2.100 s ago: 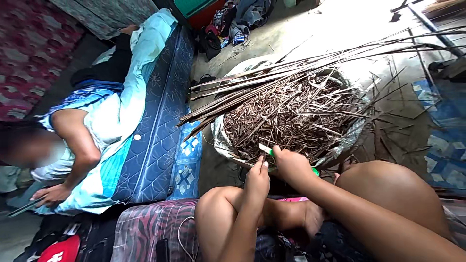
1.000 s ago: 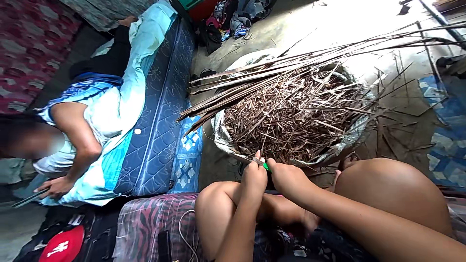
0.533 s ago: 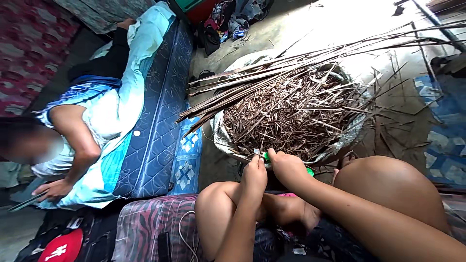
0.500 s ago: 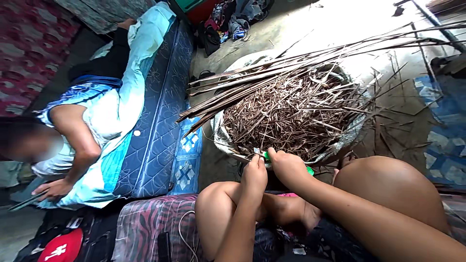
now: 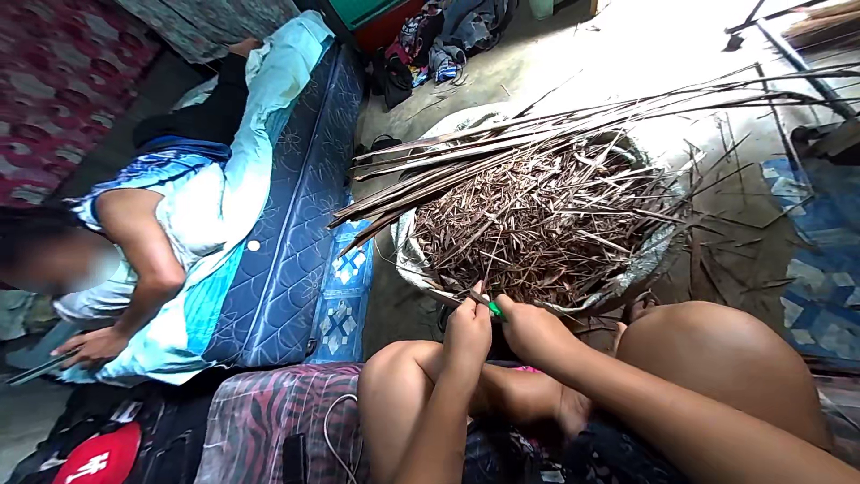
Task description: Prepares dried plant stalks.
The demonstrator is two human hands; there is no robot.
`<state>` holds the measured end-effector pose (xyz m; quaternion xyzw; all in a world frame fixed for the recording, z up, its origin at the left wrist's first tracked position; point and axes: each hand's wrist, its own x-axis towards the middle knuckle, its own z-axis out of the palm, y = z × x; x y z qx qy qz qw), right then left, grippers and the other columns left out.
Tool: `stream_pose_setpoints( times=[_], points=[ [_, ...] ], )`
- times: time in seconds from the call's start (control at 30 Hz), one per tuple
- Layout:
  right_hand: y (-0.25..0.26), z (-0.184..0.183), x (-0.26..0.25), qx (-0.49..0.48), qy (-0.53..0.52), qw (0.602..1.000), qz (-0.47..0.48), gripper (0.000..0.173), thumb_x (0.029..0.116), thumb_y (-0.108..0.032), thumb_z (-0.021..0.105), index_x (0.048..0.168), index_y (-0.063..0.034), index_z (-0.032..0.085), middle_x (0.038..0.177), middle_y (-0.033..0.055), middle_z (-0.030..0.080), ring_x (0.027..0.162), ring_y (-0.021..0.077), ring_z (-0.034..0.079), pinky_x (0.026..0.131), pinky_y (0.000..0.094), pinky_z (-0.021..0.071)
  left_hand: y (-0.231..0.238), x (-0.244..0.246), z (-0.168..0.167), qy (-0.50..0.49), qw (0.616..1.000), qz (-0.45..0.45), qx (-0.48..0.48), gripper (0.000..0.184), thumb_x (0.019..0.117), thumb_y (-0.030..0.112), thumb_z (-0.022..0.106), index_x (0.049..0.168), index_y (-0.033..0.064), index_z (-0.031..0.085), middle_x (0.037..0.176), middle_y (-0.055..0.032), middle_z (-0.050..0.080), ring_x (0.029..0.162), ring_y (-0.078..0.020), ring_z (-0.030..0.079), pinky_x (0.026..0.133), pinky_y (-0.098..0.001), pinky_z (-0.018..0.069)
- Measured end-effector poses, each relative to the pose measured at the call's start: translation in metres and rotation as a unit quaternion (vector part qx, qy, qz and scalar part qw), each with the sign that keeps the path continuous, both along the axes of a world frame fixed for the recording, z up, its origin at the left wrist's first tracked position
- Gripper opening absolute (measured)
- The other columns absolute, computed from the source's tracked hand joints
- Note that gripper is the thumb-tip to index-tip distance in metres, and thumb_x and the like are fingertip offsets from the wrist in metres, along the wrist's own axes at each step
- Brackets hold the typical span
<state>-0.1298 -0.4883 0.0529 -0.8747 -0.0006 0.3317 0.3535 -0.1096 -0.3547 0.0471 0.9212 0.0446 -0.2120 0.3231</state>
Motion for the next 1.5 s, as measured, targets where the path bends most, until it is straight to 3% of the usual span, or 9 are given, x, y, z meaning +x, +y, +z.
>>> stream_pose_setpoints(
  times=[0.23, 0.37, 0.63, 0.87, 0.93, 1.07, 1.23, 1.33, 1.5],
  points=[
    [0.007, -0.011, 0.003, -0.045, 0.001, 0.999, 0.029, 0.028, 0.1108, -0.015, 0.039, 0.134, -0.0053, 0.050, 0.118, 0.0222, 0.068, 0.115, 0.0408, 0.068, 0.091, 0.0574, 0.0545, 0.001, 0.000, -0.012, 0.033, 0.999, 0.000, 0.039, 0.040, 0.1104, 0.018, 0.039, 0.143, 0.0100, 0.059, 0.102, -0.0106, 0.070, 0.080, -0.0179, 0.064, 0.079, -0.0372, 0.0522],
    [0.007, -0.019, 0.007, -0.061, 0.001, 0.998, 0.013, 0.029, 0.1107, -0.016, 0.041, 0.136, -0.0044, 0.050, 0.119, 0.0231, 0.068, 0.115, 0.0421, 0.067, 0.090, 0.0585, 0.0546, 0.001, -0.003, -0.016, 0.024, 0.998, -0.019, 0.048, 0.034, 0.1109, 0.020, 0.040, 0.116, 0.0012, 0.068, 0.077, -0.0073, 0.061, 0.072, -0.0193, 0.059, 0.075, -0.0397, 0.0509],
    [-0.007, -0.013, 0.018, -0.132, -0.084, 0.986, -0.064, 0.034, 0.1066, -0.007, 0.043, 0.140, -0.0034, 0.051, 0.117, 0.0250, 0.067, 0.107, 0.0440, 0.069, 0.082, 0.0576, 0.0562, -0.003, -0.004, -0.007, -0.006, 1.000, -0.020, -0.004, 0.042, 0.1118, 0.027, 0.041, 0.147, 0.0092, 0.056, 0.076, -0.0054, 0.061, 0.065, -0.0162, 0.055, 0.070, -0.0358, 0.0493],
    [-0.040, -0.004, 0.028, -0.072, -0.033, 0.993, -0.092, 0.032, 0.1090, -0.016, 0.040, 0.137, -0.0071, 0.053, 0.118, 0.0240, 0.068, 0.115, 0.0431, 0.066, 0.092, 0.0614, 0.0518, 0.001, -0.009, -0.009, 0.006, 0.998, 0.002, -0.057, 0.041, 0.1122, 0.024, 0.040, 0.146, 0.0070, 0.056, 0.068, -0.0006, 0.055, 0.058, -0.0103, 0.052, 0.063, -0.0285, 0.0476],
    [-0.024, -0.005, 0.015, -0.030, -0.020, 0.998, -0.047, 0.030, 0.1087, -0.018, 0.043, 0.134, -0.0071, 0.054, 0.117, 0.0240, 0.068, 0.113, 0.0441, 0.067, 0.091, 0.0629, 0.0518, -0.001, -0.007, -0.009, 0.003, 0.999, 0.009, -0.052, 0.040, 0.1124, 0.023, 0.038, 0.142, 0.0050, 0.058, 0.073, -0.0021, 0.059, 0.063, -0.0115, 0.056, 0.066, -0.0302, 0.0497],
    [-0.002, 0.003, -0.001, -0.001, 0.013, 1.000, 0.002, 0.028, 0.1097, -0.017, 0.042, 0.133, -0.0064, 0.053, 0.119, 0.0221, 0.068, 0.116, 0.0407, 0.066, 0.094, 0.0589, 0.0525, -0.002, -0.005, -0.005, 0.028, 0.998, 0.004, -0.048, 0.041, 0.1104, 0.013, 0.033, 0.143, 0.0062, 0.057, 0.137, -0.0110, 0.064, 0.120, -0.0193, 0.064, 0.103, -0.0411, 0.0480],
    [-0.002, 0.001, 0.005, -0.068, -0.020, 0.997, -0.007, 0.030, 0.1093, -0.016, 0.046, 0.137, -0.0050, 0.051, 0.120, 0.0226, 0.068, 0.114, 0.0420, 0.068, 0.089, 0.0586, 0.0546, -0.009, -0.008, -0.008, 0.012, 1.000, -0.004, 0.001, 0.035, 0.1115, 0.022, 0.039, 0.127, 0.0021, 0.063, 0.080, -0.0077, 0.059, 0.069, -0.0183, 0.056, 0.071, -0.0383, 0.0489],
    [-0.001, -0.005, 0.014, -0.113, -0.059, 0.991, -0.034, 0.034, 0.1056, -0.009, 0.050, 0.139, -0.0055, 0.050, 0.120, 0.0226, 0.067, 0.110, 0.0416, 0.069, 0.084, 0.0561, 0.0562, -0.016, -0.005, -0.001, 0.000, 1.000, -0.016, 0.017, 0.044, 0.1120, 0.026, 0.041, 0.149, 0.0034, 0.052, 0.099, -0.0143, 0.069, 0.077, -0.0204, 0.061, 0.079, -0.0393, 0.0514],
    [-0.003, -0.008, 0.020, -0.137, -0.094, 0.985, -0.054, 0.036, 0.1083, -0.007, 0.040, 0.143, -0.0051, 0.050, 0.118, 0.0242, 0.067, 0.106, 0.0423, 0.070, 0.080, 0.0549, 0.0566, -0.021, 0.000, 0.002, -0.024, 0.999, -0.029, 0.027, 0.045, 0.1123, 0.027, 0.040, 0.149, 0.0050, 0.052, 0.116, -0.0171, 0.070, 0.088, -0.0236, 0.066, 0.086, -0.0429, 0.0520]
  ],
)
